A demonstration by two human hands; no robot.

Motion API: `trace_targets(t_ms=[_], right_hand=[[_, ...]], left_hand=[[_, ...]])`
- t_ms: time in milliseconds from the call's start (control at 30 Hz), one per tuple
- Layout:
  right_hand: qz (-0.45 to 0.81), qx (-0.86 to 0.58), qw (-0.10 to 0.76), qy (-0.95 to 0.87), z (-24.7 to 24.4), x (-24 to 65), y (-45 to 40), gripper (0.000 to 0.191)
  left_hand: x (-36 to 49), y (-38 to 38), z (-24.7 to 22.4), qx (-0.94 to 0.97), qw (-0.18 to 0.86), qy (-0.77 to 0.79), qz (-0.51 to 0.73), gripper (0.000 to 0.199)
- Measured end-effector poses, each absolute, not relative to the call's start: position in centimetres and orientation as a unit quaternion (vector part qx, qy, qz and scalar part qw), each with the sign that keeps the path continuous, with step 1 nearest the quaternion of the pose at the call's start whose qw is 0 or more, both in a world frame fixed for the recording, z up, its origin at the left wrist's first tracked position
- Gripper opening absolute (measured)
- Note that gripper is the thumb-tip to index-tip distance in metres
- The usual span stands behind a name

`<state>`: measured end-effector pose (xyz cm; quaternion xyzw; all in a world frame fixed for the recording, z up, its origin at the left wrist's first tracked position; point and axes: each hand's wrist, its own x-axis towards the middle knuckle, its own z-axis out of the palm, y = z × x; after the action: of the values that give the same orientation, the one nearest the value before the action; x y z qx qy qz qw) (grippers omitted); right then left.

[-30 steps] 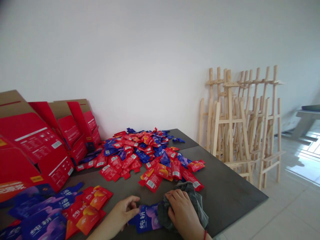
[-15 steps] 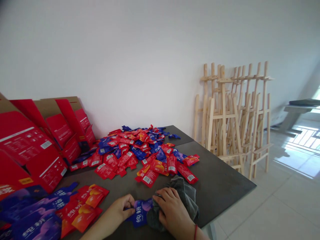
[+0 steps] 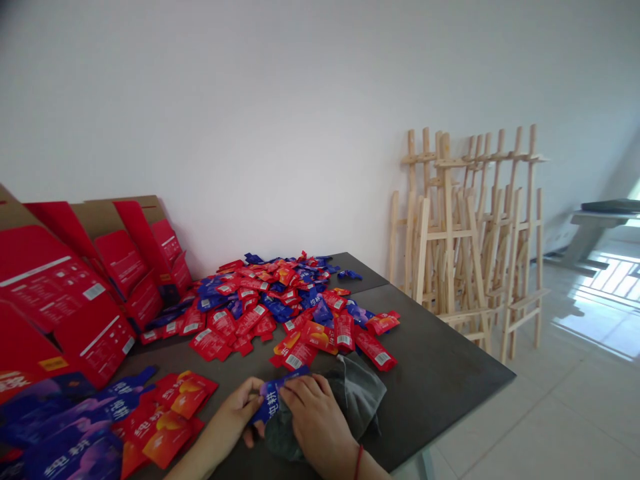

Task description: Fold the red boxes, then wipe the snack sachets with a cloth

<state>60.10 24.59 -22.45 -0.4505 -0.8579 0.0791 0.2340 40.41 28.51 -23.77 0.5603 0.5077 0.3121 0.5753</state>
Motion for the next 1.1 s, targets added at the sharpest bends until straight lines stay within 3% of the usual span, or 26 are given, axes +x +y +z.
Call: trace_targets(t_ms=[133, 367, 600, 800, 867, 933, 1033, 1100], right_hand=[[0.060, -0.455, 0.192, -0.868, -23.6, 60.5, 25.6, 0.055], [0.051, -0.523, 0.214, -0.823, -23.4, 63.2, 26.6, 0.050], [0.050, -0.526, 0.232, -0.817, -23.2, 63.0, 26.2, 0.050], [0.054, -0.523, 0.232, -0.819, -23.3, 63.2, 26.3, 0.050], [0.056, -0.522, 0.231, -0.819, -23.3, 63.3, 26.3, 0.050], [0.057, -0.521, 0.233, -0.819, -23.3, 63.3, 26.3, 0.049], [0.055, -0.519, 0.232, -0.821, -23.2, 63.2, 26.2, 0.048], [0.050, -0.519, 0.229, -0.822, -23.1, 63.2, 26.2, 0.048]], left_hand=[[40.1, 28.5, -23.8, 0.575, 0.579, 0.499, 0.292, 0.045], [38.2, 29.3, -22.1, 0.584, 0.541, 0.530, 0.292, 0.051], [30.7, 30.6, -17.5, 0.626, 0.446, 0.584, 0.259, 0.046], [24.9, 31.5, -16.6, 0.619, 0.394, 0.655, 0.178, 0.040], [24.0, 31.5, -16.1, 0.665, 0.326, 0.657, 0.138, 0.032], [24.1, 31.1, -15.4, 0.702, 0.192, 0.682, 0.076, 0.028], [26.1, 29.6, -15.2, 0.701, -0.044, 0.712, 0.008, 0.037], [28.4, 28.3, -16.0, 0.719, -0.105, 0.687, 0.008, 0.041]])
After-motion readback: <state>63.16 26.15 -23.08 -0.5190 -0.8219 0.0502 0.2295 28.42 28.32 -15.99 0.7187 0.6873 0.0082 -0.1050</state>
